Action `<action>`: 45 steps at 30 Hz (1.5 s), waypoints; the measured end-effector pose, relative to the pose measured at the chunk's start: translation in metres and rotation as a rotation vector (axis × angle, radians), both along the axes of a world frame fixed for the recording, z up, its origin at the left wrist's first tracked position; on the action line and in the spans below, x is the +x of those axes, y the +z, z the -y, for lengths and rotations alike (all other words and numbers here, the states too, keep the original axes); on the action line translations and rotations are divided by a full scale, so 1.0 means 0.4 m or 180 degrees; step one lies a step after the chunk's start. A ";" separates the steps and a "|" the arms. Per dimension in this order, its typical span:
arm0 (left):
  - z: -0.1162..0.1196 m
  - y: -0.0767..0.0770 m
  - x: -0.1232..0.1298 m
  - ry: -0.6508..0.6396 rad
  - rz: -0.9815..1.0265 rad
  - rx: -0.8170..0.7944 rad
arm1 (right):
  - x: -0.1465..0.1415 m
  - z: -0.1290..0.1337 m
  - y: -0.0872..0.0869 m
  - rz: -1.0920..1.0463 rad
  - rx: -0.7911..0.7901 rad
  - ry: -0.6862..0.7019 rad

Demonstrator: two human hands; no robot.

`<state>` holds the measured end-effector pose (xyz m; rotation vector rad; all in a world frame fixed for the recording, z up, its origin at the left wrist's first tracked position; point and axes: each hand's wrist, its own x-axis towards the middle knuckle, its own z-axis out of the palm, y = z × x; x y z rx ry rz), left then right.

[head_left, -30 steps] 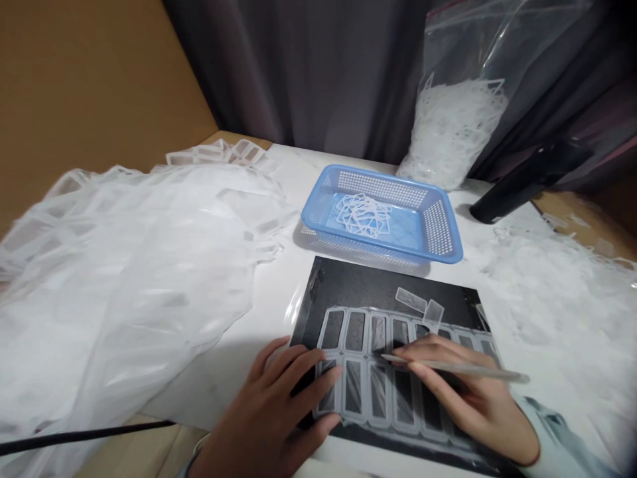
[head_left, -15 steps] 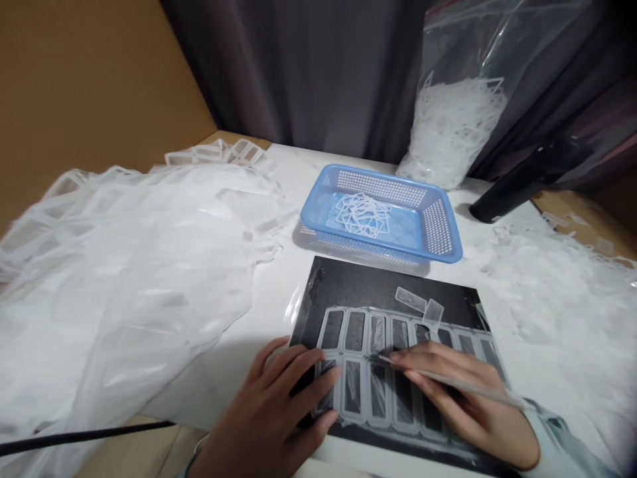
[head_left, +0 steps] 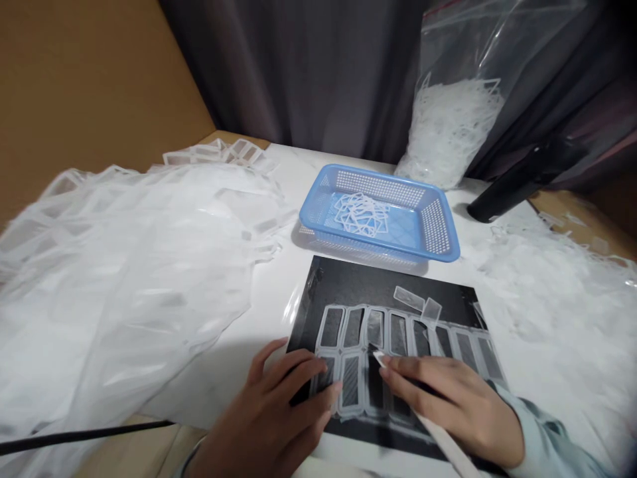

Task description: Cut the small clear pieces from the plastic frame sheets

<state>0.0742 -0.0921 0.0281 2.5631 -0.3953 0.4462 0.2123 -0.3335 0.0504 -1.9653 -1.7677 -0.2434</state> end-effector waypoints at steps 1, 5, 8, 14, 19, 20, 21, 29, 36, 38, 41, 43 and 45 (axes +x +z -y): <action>0.002 -0.003 -0.001 0.0016 0.0008 -0.0013 | -0.001 0.000 0.000 0.0058 0.0006 -0.0032; 0.003 -0.011 -0.006 0.0011 0.0024 -0.0008 | -0.003 0.000 0.001 0.0097 -0.0005 -0.0109; 0.000 -0.013 -0.009 0.0010 0.0043 -0.0027 | -0.004 -0.001 -0.001 0.0017 -0.0009 -0.0103; 0.002 -0.011 -0.009 0.0030 0.0155 -0.0032 | -0.007 0.010 -0.015 -0.0641 0.0137 -0.0273; 0.004 -0.005 -0.009 0.0066 0.0111 -0.0046 | 0.000 0.012 -0.016 -0.1700 0.0624 -0.0803; 0.004 -0.005 -0.010 0.0083 0.0097 -0.0042 | 0.000 0.009 -0.016 -0.1753 0.0665 -0.0862; 0.004 -0.006 -0.010 0.0102 0.0098 -0.0033 | 0.000 0.006 -0.017 -0.1801 0.0670 -0.0866; 0.007 -0.009 -0.012 0.0140 0.0088 -0.0032 | -0.007 -0.008 -0.022 -0.1827 0.0599 -0.0720; 0.009 -0.005 -0.011 0.0142 0.0113 -0.0067 | -0.004 -0.003 -0.024 -0.1744 0.0325 -0.0745; 0.007 -0.005 -0.011 0.0134 0.0115 -0.0067 | -0.005 -0.005 -0.020 -0.1623 0.0303 -0.0682; 0.004 0.000 -0.009 0.0078 0.0117 0.0004 | -0.012 -0.010 -0.012 -0.1057 0.0191 -0.0491; 0.003 0.004 -0.008 0.0027 0.0153 0.0071 | -0.019 -0.013 -0.010 -0.0485 0.0119 -0.0294; 0.004 0.008 -0.006 0.0002 0.0209 0.0093 | -0.025 -0.012 -0.015 0.0000 0.0095 -0.0131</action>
